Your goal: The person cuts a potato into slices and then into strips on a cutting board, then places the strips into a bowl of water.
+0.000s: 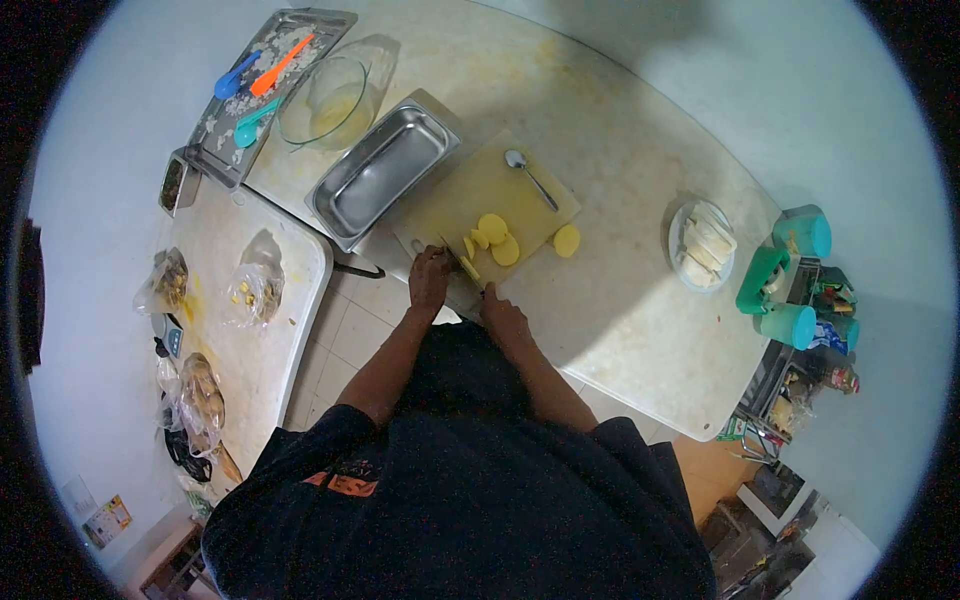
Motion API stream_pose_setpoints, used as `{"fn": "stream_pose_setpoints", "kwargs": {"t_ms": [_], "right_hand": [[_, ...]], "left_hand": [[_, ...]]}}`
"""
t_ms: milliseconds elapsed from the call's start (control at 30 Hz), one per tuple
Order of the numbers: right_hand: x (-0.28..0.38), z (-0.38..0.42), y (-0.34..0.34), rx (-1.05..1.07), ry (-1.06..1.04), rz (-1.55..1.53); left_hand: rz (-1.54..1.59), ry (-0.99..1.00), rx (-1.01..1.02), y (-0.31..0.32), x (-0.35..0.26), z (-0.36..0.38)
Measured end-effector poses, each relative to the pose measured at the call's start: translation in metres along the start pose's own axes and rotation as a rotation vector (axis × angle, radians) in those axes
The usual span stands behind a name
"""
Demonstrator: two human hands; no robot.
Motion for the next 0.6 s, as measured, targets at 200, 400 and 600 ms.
{"fn": "stream_pose_setpoints", "kwargs": {"t_ms": [200, 400, 600], "right_hand": [[0.004, -0.009, -0.008, -0.034, 0.003, -0.009], [0.028, -0.020, -0.014, -0.135, -0.098, -0.004], [0.024, -0.019, 0.004, -0.122, -0.103, 0.017]], "left_hand": [[0.060, 0.075, 0.032, 0.003, 0.000, -0.006], [0.058, 0.091, -0.064, -0.023, -0.013, 0.000], [0.178, -0.007, -0.049, -0.013, 0.007, -0.002]]}}
Point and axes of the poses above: each hand's wrist, its own z-axis away from the middle knuckle, its own y-axis out of the palm, x = y × z, the point moved 10 cm from there along -z, towards the middle knuckle, and after that the axes turned 3 degrees about -z, right-handed, at the moved point
